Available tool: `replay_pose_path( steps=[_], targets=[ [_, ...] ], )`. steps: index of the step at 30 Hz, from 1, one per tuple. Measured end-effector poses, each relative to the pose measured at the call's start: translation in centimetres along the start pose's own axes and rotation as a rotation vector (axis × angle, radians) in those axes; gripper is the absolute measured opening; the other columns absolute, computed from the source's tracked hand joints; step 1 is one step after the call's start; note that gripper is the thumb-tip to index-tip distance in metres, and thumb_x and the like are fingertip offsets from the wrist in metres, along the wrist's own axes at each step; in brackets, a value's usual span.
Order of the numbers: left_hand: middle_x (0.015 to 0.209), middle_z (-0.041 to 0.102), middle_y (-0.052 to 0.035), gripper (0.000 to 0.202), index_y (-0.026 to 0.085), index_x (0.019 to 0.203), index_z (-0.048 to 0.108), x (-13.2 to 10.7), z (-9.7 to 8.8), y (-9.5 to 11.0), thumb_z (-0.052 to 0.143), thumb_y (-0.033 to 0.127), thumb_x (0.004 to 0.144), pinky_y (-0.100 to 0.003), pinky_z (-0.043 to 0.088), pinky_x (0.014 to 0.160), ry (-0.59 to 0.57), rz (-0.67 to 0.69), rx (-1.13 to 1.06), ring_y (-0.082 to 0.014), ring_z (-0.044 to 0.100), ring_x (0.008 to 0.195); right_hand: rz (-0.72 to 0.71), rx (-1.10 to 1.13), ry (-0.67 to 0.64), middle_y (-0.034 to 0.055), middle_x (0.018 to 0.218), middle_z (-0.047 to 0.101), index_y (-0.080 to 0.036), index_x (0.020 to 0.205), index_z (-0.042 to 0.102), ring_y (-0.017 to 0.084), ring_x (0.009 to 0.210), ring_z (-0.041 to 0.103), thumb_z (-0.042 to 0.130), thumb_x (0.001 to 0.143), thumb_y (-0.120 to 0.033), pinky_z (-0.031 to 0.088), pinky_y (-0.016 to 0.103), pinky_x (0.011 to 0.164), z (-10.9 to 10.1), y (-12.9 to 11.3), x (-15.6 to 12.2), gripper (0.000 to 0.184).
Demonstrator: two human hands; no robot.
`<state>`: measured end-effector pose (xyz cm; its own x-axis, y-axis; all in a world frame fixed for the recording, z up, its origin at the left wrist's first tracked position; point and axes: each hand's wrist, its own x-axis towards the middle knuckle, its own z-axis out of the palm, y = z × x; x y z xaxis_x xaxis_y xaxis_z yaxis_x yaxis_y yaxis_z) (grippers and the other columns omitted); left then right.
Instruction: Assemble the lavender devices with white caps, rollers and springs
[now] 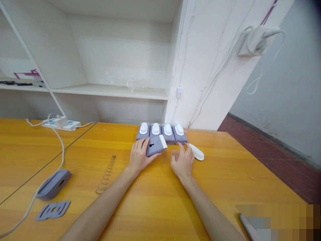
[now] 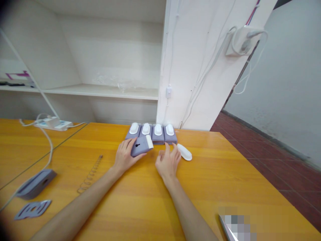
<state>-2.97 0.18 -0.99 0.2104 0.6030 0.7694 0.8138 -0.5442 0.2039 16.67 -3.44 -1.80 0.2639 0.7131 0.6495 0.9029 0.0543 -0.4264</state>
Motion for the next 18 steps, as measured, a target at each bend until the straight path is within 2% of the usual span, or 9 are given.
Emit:
replay_pose_path(
  steps=[4, 7, 10, 12, 15, 18],
  targets=[
    [0.113, 0.055, -0.0146, 0.071, 0.017, 0.126, 0.045, 0.0, 0.1, -0.1, 0.058, 0.059, 0.072, -0.042, 0.04, 0.089, 0.033, -0.054, 0.027, -0.0296, 0.051, 0.104, -0.017, 0.043, -0.128, 0.0174, 0.129, 0.036, -0.016, 0.122, 0.049, 0.031, 0.115, 0.044, 0.051, 0.073, -0.018, 0.037, 0.046, 0.095, 0.3, 0.1, -0.2, 0.049],
    [0.113, 0.055, -0.0146, 0.07, 0.016, 0.125, 0.046, 0.0, 0.1, -0.1, 0.058, 0.06, 0.071, -0.042, 0.04, 0.089, 0.028, -0.069, 0.032, -0.0292, 0.051, 0.104, -0.039, 0.116, -0.187, 0.0162, 0.131, 0.036, -0.016, 0.12, 0.051, 0.027, 0.114, 0.047, 0.049, 0.081, -0.029, 0.041, 0.04, 0.094, 0.7, 0.0, -0.4, 0.041],
    [0.114, 0.055, -0.0146, 0.071, 0.016, 0.125, 0.046, 0.0, 0.1, -0.1, 0.058, 0.06, 0.071, -0.041, 0.04, 0.089, 0.021, -0.065, 0.03, -0.0291, 0.051, 0.104, -0.064, 0.147, -0.245, 0.0158, 0.125, 0.044, -0.015, 0.114, 0.056, 0.026, 0.112, 0.049, 0.049, 0.083, -0.039, 0.042, 0.039, 0.093, 1.0, 0.0, -0.7, 0.04],
    [0.114, 0.055, -0.0146, 0.071, 0.015, 0.125, 0.045, 0.0, 0.1, -0.1, 0.058, 0.06, 0.071, -0.041, 0.04, 0.089, 0.018, -0.062, 0.031, -0.029, 0.051, 0.104, -0.121, 0.146, -0.292, 0.0151, 0.123, 0.047, -0.017, 0.115, 0.057, 0.027, 0.112, 0.048, 0.052, 0.082, -0.037, 0.041, 0.04, 0.094, 1.1, 0.0, -0.9, 0.039],
    [0.114, 0.055, -0.0147, 0.07, 0.015, 0.125, 0.045, 0.1, 0.2, -0.1, 0.058, 0.059, 0.072, -0.041, 0.04, 0.089, 0.015, -0.066, 0.038, -0.029, 0.051, 0.104, -0.226, 0.181, -0.383, 0.0129, 0.119, 0.051, -0.022, 0.123, 0.053, 0.027, 0.11, 0.049, 0.055, 0.08, -0.026, 0.04, 0.041, 0.092, 0.9, -0.1, -1.1, 0.043],
    [0.113, 0.055, -0.0148, 0.07, 0.016, 0.125, 0.046, 0.1, 0.3, -0.2, 0.058, 0.06, 0.072, -0.041, 0.04, 0.089, 0.017, -0.064, 0.042, -0.0292, 0.051, 0.103, -0.244, 0.34, -0.451, 0.0091, 0.111, 0.057, -0.025, 0.128, 0.048, 0.024, 0.106, 0.052, 0.055, 0.079, -0.021, 0.041, 0.04, 0.092, 0.7, -0.2, -1.0, 0.049]
  ],
)
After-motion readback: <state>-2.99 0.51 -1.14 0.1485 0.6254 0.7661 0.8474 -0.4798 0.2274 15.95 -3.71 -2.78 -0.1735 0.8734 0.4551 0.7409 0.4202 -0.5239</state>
